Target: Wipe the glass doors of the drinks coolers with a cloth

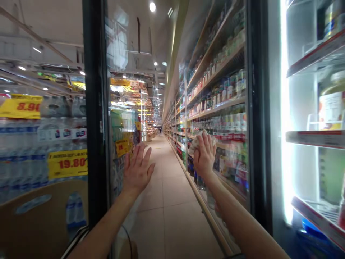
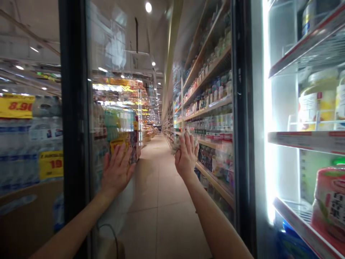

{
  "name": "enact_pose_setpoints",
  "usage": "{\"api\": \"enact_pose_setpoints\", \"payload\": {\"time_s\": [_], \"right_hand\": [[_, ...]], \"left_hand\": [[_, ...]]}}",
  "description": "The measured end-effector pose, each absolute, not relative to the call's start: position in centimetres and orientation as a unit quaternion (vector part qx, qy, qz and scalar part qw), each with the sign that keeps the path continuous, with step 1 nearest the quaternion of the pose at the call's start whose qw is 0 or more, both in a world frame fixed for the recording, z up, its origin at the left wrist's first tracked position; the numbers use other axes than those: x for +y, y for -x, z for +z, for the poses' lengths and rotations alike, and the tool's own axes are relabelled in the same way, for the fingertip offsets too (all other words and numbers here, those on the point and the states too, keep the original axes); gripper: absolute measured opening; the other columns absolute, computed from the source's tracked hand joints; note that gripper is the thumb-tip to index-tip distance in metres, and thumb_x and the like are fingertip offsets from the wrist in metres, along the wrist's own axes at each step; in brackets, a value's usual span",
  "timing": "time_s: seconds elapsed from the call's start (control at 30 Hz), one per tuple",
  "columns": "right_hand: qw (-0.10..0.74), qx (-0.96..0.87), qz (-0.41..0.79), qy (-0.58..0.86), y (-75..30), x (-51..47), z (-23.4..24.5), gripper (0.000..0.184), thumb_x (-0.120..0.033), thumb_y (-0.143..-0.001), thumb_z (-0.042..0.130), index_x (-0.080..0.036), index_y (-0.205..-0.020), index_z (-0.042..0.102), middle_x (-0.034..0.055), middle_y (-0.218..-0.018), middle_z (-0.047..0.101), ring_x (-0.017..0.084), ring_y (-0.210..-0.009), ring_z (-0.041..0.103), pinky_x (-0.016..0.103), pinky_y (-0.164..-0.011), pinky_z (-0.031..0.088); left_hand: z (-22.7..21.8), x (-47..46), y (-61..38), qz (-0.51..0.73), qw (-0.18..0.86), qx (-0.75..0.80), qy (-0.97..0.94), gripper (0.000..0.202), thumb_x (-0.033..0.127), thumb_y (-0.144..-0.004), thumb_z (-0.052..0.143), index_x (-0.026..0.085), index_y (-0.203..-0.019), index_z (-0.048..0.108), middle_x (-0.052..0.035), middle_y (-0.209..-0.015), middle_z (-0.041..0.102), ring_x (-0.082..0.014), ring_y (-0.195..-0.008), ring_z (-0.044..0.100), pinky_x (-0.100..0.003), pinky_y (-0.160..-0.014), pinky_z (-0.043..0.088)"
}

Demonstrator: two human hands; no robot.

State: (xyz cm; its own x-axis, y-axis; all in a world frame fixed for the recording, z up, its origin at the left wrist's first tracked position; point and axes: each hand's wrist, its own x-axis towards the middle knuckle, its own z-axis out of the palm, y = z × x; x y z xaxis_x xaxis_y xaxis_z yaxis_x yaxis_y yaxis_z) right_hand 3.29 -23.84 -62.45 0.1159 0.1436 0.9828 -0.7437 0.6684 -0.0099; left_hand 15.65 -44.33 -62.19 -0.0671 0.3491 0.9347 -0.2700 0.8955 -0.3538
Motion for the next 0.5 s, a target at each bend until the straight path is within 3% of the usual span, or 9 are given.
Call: {"api": "enact_pose_setpoints", "payload": {"time_s": [0.07,0.2,0.37,0.5], "right_hand": [[0.696,-0.584,0.293,-0.296,-3.8,-24.4,-62.6,0.053,-0.018,-0.088,0.035,-0.017,-0.141,0.032,0.0125,-0.142,0.042,0.023,-0.138,0.026,0.048,-0.112,0.018],[0.667,-0.555,0.145,-0.475,-5.0,-25.7,-63.4,0.053,-0.019,-0.086,0.040,-0.022,-0.139,0.036,0.0046,-0.137,0.049,0.017,-0.137,0.028,0.041,-0.114,0.017],[0.693,-0.578,0.291,-0.318,-3.9,-25.8,-60.7,0.057,-0.019,-0.088,0.036,-0.019,-0.144,0.024,0.0106,-0.142,0.041,0.020,-0.139,0.025,0.045,-0.112,0.021],[0.690,-0.560,0.268,-0.374,-3.5,-26.0,-59.5,0.065,-0.019,-0.087,0.038,-0.023,-0.147,0.010,0.0091,-0.143,0.039,0.020,-0.137,0.029,0.048,-0.111,0.024]], "left_hand": [[-62.2,-44.3,-15.6,0.230,0.682,-0.694,0.028,0.067,0.030,-0.086,0.051,0.020,-0.144,0.019,-0.0139,-0.145,0.034,-0.0207,-0.139,0.019,-0.043,-0.114,0.013],[-62.2,-44.5,-15.5,0.236,0.682,-0.691,0.031,0.066,0.029,-0.086,0.051,0.019,-0.144,0.021,-0.0143,-0.144,0.036,-0.0205,-0.139,0.019,-0.043,-0.114,0.014],[-62.3,-45.2,-15.5,0.225,0.688,-0.688,0.048,0.064,0.028,-0.086,0.053,0.019,-0.142,0.025,-0.0144,-0.144,0.036,-0.0214,-0.139,0.019,-0.045,-0.114,0.013],[-61.9,-43.1,-14.9,0.176,0.707,-0.676,0.109,0.060,0.018,-0.086,0.048,0.021,-0.141,0.026,-0.0109,-0.144,0.037,-0.0204,-0.139,0.019,-0.047,-0.115,0.013]]}}
